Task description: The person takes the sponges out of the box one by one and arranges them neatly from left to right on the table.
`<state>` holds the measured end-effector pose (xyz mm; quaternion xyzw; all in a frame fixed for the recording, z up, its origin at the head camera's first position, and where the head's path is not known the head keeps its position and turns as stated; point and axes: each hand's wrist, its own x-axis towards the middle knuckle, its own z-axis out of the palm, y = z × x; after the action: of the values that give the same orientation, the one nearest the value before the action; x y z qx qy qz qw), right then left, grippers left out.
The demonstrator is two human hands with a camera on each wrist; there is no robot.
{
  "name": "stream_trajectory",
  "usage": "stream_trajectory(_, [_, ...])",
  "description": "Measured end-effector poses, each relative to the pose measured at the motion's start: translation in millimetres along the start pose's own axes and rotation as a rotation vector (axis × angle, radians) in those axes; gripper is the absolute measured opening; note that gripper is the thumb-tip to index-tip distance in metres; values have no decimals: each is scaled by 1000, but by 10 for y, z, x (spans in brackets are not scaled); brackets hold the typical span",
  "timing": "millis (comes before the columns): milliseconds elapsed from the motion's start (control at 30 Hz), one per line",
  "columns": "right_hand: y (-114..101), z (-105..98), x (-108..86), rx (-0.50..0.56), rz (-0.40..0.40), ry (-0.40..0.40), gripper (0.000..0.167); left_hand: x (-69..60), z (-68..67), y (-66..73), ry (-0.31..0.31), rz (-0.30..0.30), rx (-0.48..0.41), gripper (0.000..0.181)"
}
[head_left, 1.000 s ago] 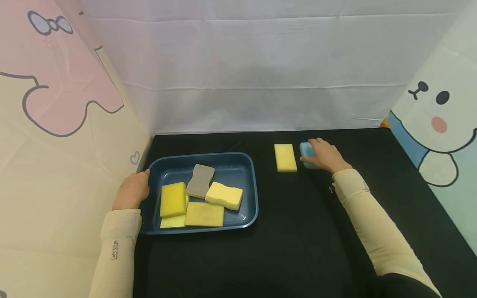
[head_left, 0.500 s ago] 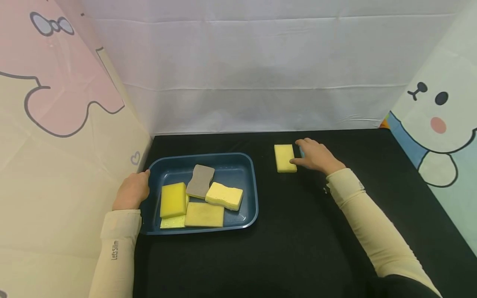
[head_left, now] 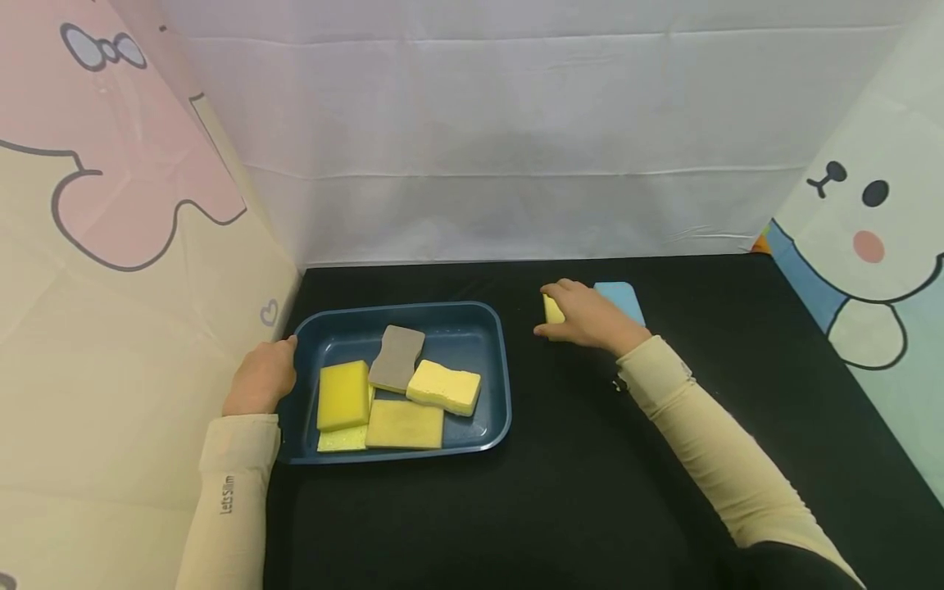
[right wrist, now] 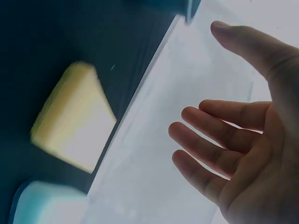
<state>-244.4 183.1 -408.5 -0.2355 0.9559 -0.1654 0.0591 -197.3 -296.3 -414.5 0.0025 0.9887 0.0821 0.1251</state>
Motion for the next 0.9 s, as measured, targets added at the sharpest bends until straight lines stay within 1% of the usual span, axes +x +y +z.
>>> stream_trajectory(200, [-298,82,88,-18,-49,-27,76,5,2,-2,8,-2,2,52])
stream_trajectory(333, [-475,173,160,-37,-103,-42,75,0,6,-7,9,1,4,51])
stream_trajectory(533, [-742,289,239,-51,-171,-118,77,5,10,-13,4,-3,9,52])
stream_trajectory(700, [-910,401,282,-67,-205,-155,76,2,5,2,-11,-4,10,52])
stream_trajectory(800, [-980,456,305,-65,-222,-178,75,0,1,11,-14,-4,14,52])
stream_trajectory(900, [-1030,508,329,-86,-236,-201,74,-1,-1,18,-12,-1,16,52])
